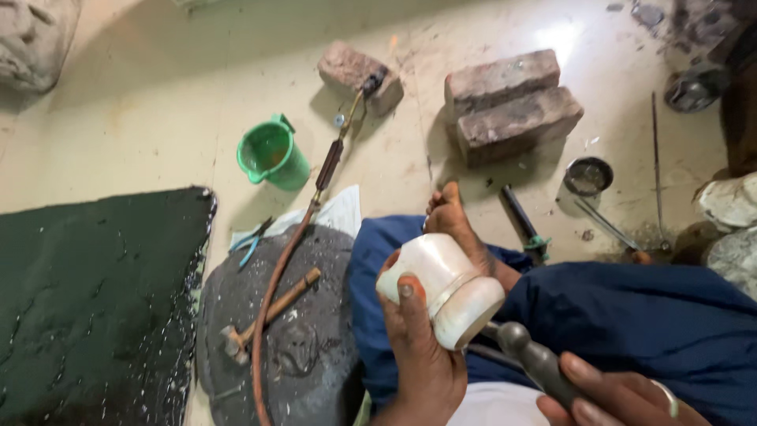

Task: The person inspects a white plastic pipe fitting, taps it with a metal rod, and then uses a blowtorch to heat the fitting while it rests on bricks. They also use a metal rod to adjust the heated area.

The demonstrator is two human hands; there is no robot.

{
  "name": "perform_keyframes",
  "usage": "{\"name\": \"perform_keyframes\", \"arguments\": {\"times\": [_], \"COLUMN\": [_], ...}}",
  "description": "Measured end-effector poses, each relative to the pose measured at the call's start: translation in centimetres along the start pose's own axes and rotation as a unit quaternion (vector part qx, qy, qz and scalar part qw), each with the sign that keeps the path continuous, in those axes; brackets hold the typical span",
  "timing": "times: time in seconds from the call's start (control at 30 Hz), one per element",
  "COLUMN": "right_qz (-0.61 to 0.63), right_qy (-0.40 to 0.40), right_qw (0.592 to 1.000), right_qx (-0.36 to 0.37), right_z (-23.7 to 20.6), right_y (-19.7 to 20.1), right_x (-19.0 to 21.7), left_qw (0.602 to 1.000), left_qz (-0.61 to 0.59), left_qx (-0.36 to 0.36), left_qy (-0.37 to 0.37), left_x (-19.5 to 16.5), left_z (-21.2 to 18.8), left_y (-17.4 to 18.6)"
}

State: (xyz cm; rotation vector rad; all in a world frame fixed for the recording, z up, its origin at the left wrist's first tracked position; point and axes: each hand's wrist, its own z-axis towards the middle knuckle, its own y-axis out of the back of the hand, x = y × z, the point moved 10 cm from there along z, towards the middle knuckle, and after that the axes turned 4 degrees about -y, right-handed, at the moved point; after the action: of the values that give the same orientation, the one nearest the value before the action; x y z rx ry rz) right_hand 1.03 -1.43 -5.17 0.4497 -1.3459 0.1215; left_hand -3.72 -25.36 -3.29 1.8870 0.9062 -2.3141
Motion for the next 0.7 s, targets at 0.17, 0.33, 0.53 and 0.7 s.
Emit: {"name": "perform_keyframes", "arguments": {"times": [0.17,0.33,0.53,0.7], "right_qz": [-0.033,-0.237,-0.215,-0.118], "right_qy": [-0.037,0.150,0.069,-0.025], "right_qw": [0.997,0.952,0.970,0.989], "right_qx": [-0.056,-0.119,-0.091,-0.080], "right_z": [0.4,0.0,0.9,0.3], "right_y": [-1.0,0.0,-2.5,-0.3], "right_x": [0.1,5.4,4.5,2.2], "left_qw": [0.950,0.846,0.996,0.997], "left_qz": [0.259,0.446,-0.075,-0.014], "left_qx": [0.143,0.151,0.022,-0.038], "left_qy": [-0.098,-0.251,0.042,0.059], "left_x": [0.7,-1.5,1.8,1.0], "left_z": [-1.5,-2.4,-1.1,0.1], "left_y": [-1.0,-0.9,0.0,0.2]}}
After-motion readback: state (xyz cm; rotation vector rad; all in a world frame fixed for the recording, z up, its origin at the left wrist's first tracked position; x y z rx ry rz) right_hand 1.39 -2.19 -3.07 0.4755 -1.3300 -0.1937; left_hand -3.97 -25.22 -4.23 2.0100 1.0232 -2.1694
